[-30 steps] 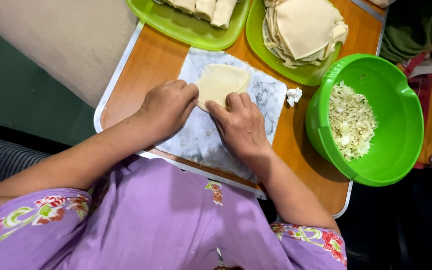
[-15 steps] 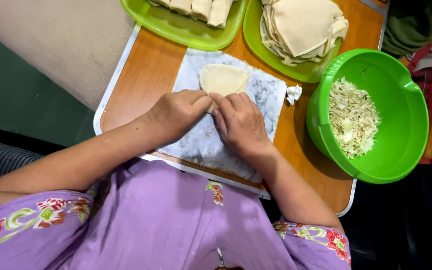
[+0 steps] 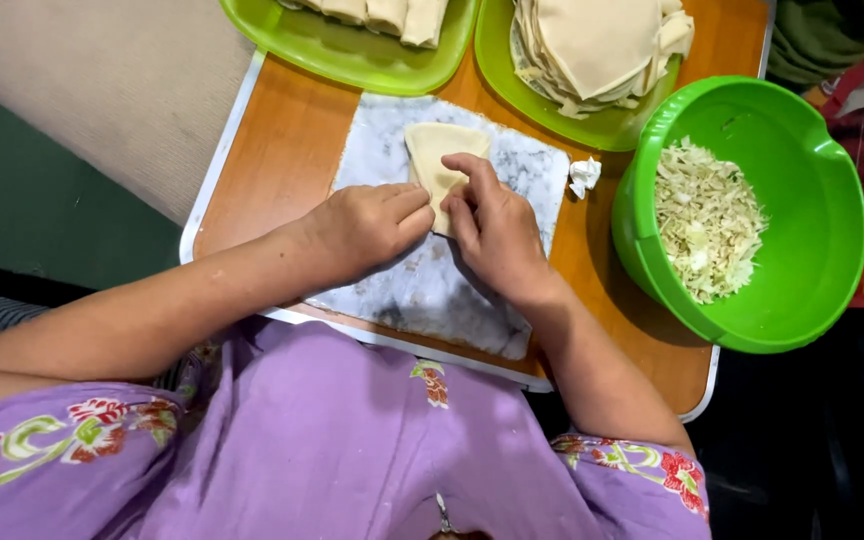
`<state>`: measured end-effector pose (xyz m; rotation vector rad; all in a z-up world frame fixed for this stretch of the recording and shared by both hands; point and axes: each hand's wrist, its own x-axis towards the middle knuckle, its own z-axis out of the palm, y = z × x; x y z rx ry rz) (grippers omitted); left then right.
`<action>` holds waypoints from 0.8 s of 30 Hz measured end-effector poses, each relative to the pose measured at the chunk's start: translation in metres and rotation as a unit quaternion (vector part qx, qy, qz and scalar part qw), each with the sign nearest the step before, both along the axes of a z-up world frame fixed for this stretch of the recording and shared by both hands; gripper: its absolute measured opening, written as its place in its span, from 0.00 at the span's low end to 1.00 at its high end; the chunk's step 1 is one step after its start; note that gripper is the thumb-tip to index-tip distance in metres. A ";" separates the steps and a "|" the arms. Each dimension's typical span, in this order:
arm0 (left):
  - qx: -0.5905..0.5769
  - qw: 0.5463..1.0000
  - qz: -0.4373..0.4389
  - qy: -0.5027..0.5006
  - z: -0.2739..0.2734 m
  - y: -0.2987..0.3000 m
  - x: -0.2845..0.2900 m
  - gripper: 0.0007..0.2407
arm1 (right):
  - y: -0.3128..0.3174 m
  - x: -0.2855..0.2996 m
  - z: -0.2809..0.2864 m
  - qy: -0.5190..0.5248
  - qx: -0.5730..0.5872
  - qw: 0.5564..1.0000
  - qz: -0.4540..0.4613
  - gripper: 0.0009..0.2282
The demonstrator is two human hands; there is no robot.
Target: Wrapping cabbage filling into pastry skins to create spring rolls.
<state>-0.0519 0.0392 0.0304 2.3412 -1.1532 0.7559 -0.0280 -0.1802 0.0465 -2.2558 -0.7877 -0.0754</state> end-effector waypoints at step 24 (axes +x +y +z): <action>0.013 0.997 -0.050 -0.056 0.005 -0.006 0.002 0.09 | -0.002 0.007 -0.013 0.148 0.076 0.985 -0.032 0.15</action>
